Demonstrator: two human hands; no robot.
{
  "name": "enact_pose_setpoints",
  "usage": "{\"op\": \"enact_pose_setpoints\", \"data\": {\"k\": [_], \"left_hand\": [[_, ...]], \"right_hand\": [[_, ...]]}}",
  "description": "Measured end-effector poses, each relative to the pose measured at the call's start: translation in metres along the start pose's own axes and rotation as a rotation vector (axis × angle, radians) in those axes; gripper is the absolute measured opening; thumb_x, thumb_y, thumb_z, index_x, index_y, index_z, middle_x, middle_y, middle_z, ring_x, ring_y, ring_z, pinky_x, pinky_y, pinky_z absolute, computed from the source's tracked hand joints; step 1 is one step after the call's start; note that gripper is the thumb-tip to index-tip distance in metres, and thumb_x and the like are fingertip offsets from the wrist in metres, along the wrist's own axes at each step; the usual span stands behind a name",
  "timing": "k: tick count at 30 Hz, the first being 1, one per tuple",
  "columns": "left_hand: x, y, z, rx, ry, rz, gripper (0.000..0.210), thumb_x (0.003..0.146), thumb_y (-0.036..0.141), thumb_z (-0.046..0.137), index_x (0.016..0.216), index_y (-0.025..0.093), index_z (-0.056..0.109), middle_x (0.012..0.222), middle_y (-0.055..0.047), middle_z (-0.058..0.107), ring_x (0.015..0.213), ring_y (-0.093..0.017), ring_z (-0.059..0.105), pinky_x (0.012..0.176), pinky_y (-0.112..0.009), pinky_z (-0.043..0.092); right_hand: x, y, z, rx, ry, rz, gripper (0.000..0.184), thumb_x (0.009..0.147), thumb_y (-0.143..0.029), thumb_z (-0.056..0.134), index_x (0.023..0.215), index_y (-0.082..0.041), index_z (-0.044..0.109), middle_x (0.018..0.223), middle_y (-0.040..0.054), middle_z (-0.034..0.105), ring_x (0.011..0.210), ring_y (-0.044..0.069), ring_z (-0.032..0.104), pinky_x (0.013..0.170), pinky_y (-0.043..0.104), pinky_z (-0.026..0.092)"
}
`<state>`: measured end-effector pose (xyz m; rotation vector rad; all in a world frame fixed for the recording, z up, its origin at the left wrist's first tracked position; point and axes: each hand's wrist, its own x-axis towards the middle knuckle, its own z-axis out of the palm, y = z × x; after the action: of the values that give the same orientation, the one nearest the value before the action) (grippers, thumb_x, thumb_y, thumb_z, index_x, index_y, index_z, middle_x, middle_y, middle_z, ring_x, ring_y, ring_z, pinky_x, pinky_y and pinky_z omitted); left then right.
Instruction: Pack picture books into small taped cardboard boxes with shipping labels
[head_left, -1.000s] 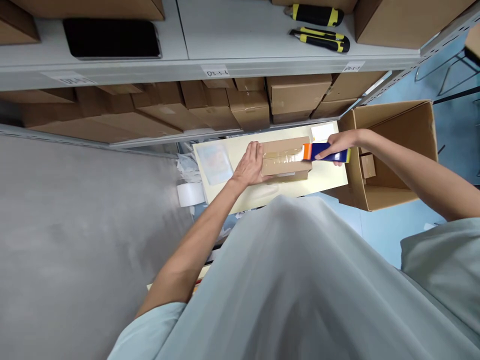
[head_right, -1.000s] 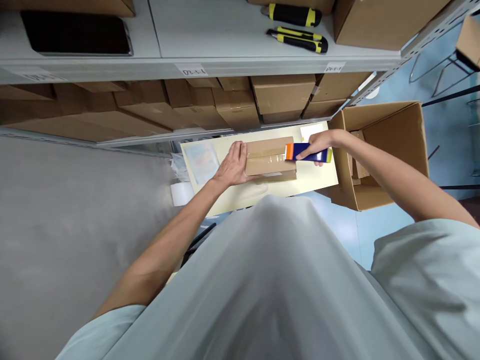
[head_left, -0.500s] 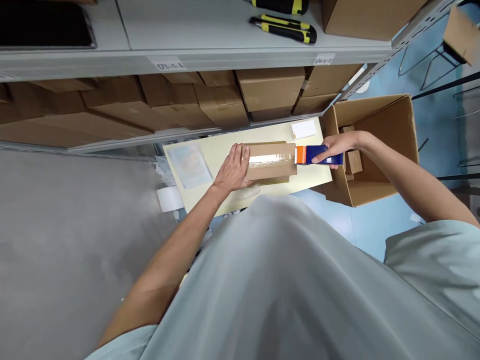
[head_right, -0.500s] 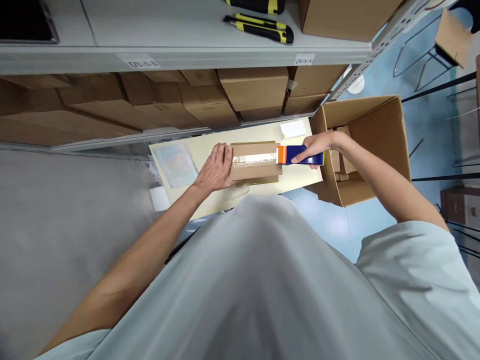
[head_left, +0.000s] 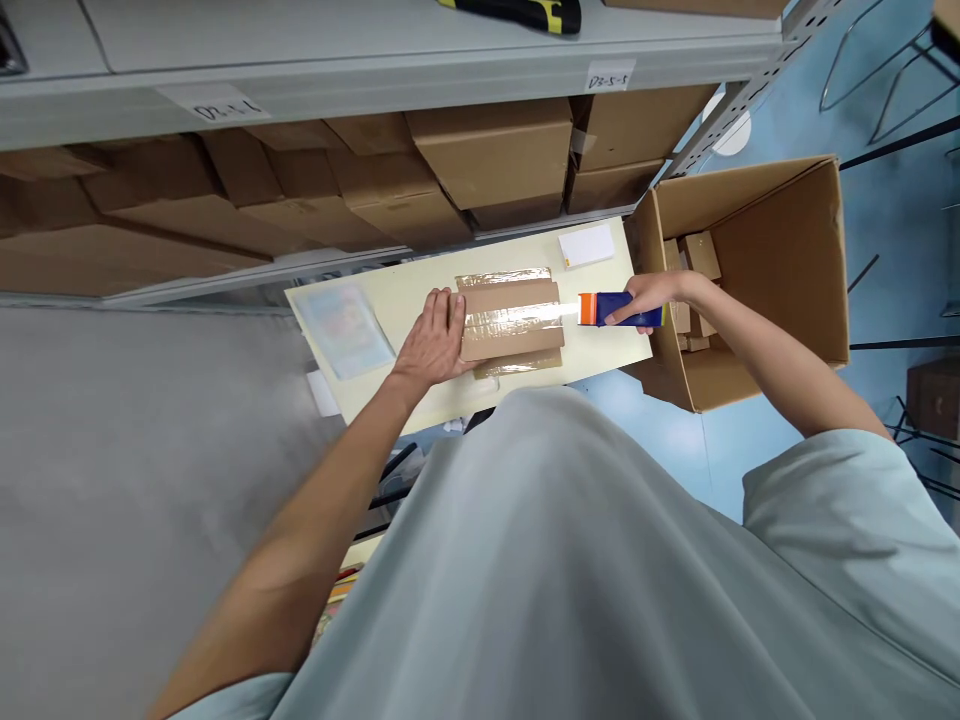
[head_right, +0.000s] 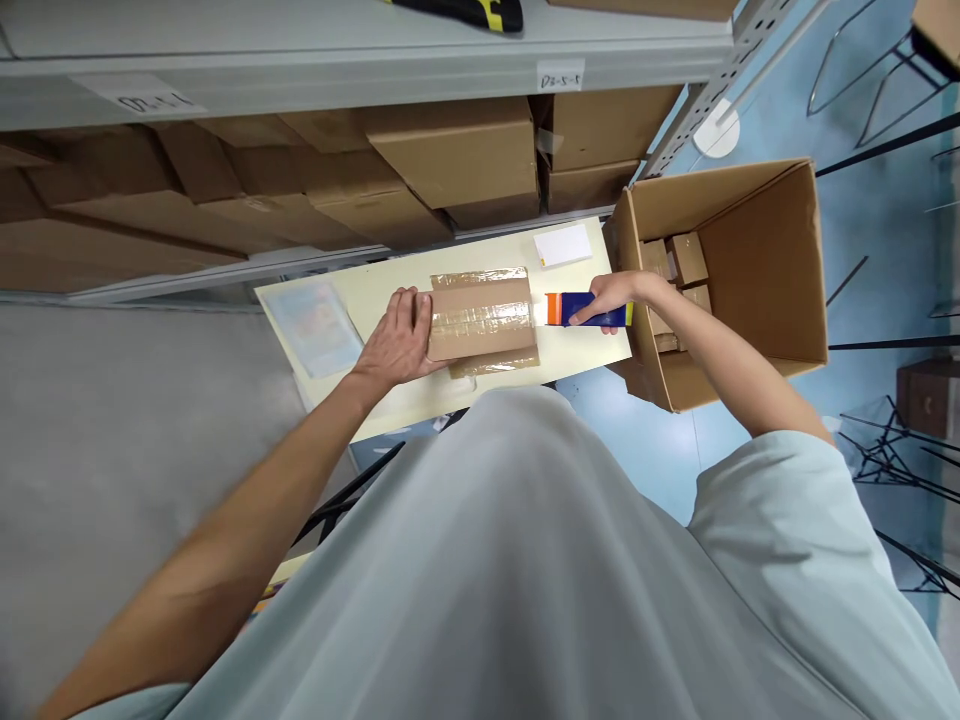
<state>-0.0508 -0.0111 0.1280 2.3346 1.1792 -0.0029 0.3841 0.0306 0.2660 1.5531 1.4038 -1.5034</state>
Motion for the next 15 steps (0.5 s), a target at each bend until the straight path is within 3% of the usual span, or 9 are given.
{"op": "enact_pose_setpoints", "data": {"k": [9,15], "left_hand": [[0.001,0.011,-0.005,0.035,-0.07,-0.091,0.137,0.085,0.092,0.056,0.172,-0.006,0.019,0.178,-0.041,0.013,0.168,-0.056,0.006,0.132,-0.072,0.019],[0.002,0.018,-0.008,0.042,-0.1,-0.134,0.138,0.084,0.093,0.056,0.173,-0.005,0.016,0.179,-0.04,0.01,0.169,-0.055,0.002,0.132,-0.072,0.017]], "right_hand": [[0.032,0.003,-0.005,0.019,-0.123,-0.03,0.067,0.072,-0.08,0.088,0.085,-0.015,0.077,0.081,0.0096,0.08,0.083,0.029,0.08,0.08,0.04,0.065],[0.049,-0.01,0.001,-0.154,-0.079,0.008,0.058,0.086,-0.073,0.082,0.089,-0.015,0.078,0.077,0.0098,0.079,0.081,0.03,0.079,0.08,0.04,0.064]]}}
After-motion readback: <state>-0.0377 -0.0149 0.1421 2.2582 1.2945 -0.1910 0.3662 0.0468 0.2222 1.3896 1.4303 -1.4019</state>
